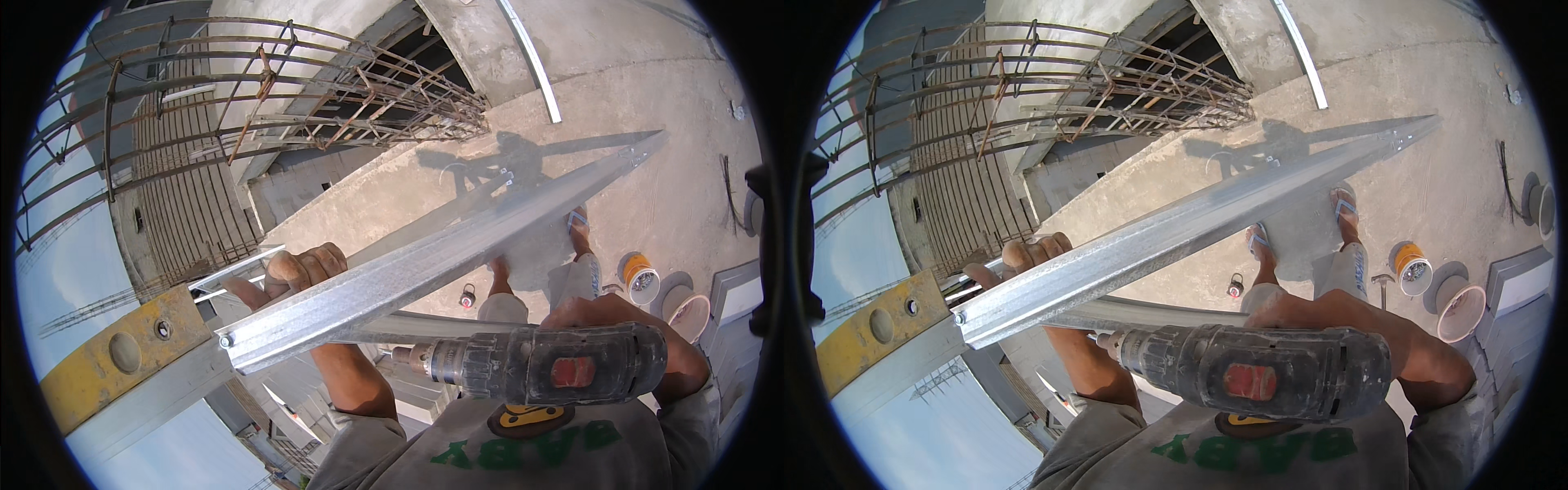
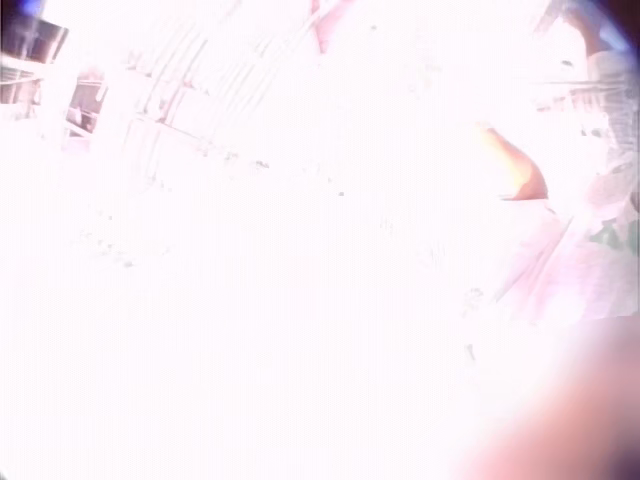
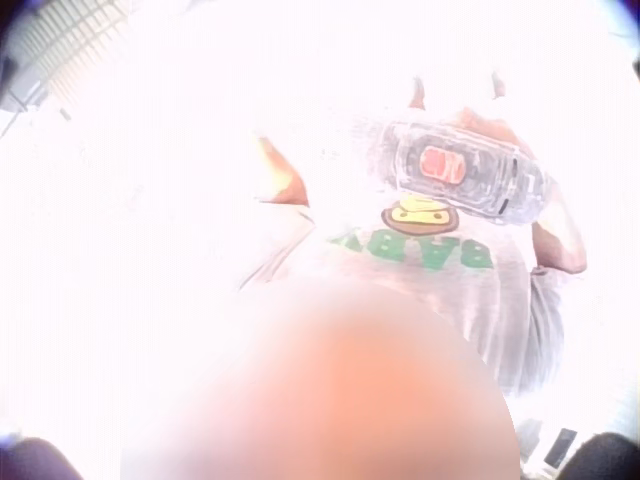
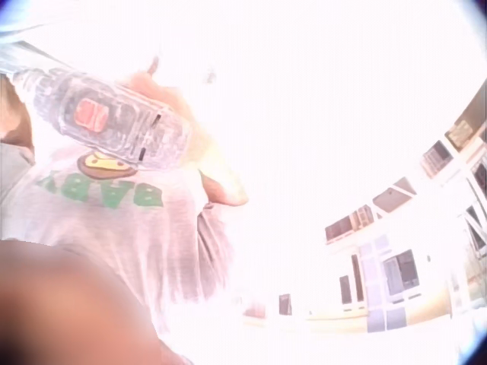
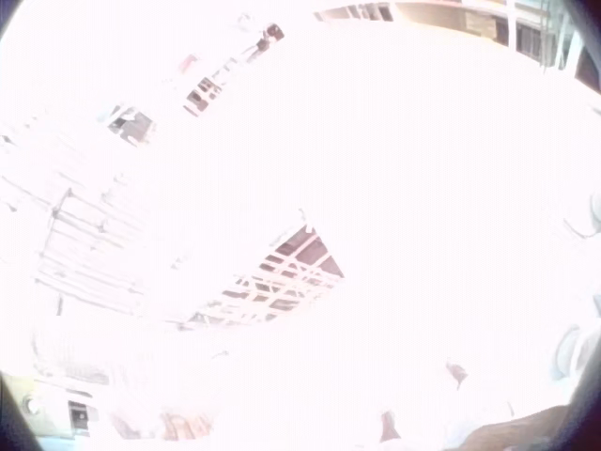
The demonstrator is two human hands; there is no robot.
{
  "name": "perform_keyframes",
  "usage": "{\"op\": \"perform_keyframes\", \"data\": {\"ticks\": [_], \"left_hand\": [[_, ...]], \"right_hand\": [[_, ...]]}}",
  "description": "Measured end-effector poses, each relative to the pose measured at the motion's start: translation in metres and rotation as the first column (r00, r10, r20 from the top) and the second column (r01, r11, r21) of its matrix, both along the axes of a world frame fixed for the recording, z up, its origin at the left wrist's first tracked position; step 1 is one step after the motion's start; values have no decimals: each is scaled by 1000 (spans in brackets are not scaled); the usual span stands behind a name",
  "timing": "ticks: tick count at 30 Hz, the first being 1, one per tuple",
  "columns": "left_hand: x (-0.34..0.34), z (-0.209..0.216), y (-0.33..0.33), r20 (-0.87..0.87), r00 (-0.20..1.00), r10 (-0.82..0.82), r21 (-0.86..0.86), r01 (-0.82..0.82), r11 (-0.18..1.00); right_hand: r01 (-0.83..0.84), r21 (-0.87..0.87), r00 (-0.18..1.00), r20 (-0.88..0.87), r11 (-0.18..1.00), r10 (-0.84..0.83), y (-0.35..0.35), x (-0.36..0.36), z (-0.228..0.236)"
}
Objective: The person uses a cordless drill to fasten metal brackets and screws onto a vertical metal beam. They repeatedly position the drill, drive screws, and adjust the beam's orientation while working on a rooftop construction site.
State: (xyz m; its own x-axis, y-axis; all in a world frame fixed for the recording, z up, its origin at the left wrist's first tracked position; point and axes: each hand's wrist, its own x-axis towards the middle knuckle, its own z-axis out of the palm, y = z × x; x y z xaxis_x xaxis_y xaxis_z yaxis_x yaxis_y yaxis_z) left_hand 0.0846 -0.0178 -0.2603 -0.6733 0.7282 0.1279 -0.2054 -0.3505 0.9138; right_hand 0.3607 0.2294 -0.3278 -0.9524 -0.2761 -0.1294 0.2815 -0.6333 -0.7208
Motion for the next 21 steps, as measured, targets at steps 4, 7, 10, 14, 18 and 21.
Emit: {"op": "perform_keyframes", "data": {"ticks": [4, 7, 10, 14, 18, 21], "left_hand": [[0, 0, 0, -18, 999, -31, -12, 30, 999], [-3, -1, -3, -15, 999, -42, -2, 42, 999], [-2, -5, -5, 34, 999, -17, -2, 17, 1000], [2, 1, -4, 46, 998, 50, -88, -46, 995], [-2, 7, 2, -49, 999, 5, -157, -13, 988], [-8, 9, -1, -66, 993, -99, -198, 84, 977]], "right_hand": [[13, -24, 997, 81, 1000, -11, 6, -4, 5], [162, 272, 976, 98, 949, -195, 4, -7, 26], [304, 625, 915, 19, 719, -404, 3, -7, 48], [351, 776, 918, -176, 525, -354, 8, -23, 48], [325, 793, 946, -268, 515, -184, 25, -63, 25], [257, 778, 958, -283, 573, -45, 38, -96, 10]]}}
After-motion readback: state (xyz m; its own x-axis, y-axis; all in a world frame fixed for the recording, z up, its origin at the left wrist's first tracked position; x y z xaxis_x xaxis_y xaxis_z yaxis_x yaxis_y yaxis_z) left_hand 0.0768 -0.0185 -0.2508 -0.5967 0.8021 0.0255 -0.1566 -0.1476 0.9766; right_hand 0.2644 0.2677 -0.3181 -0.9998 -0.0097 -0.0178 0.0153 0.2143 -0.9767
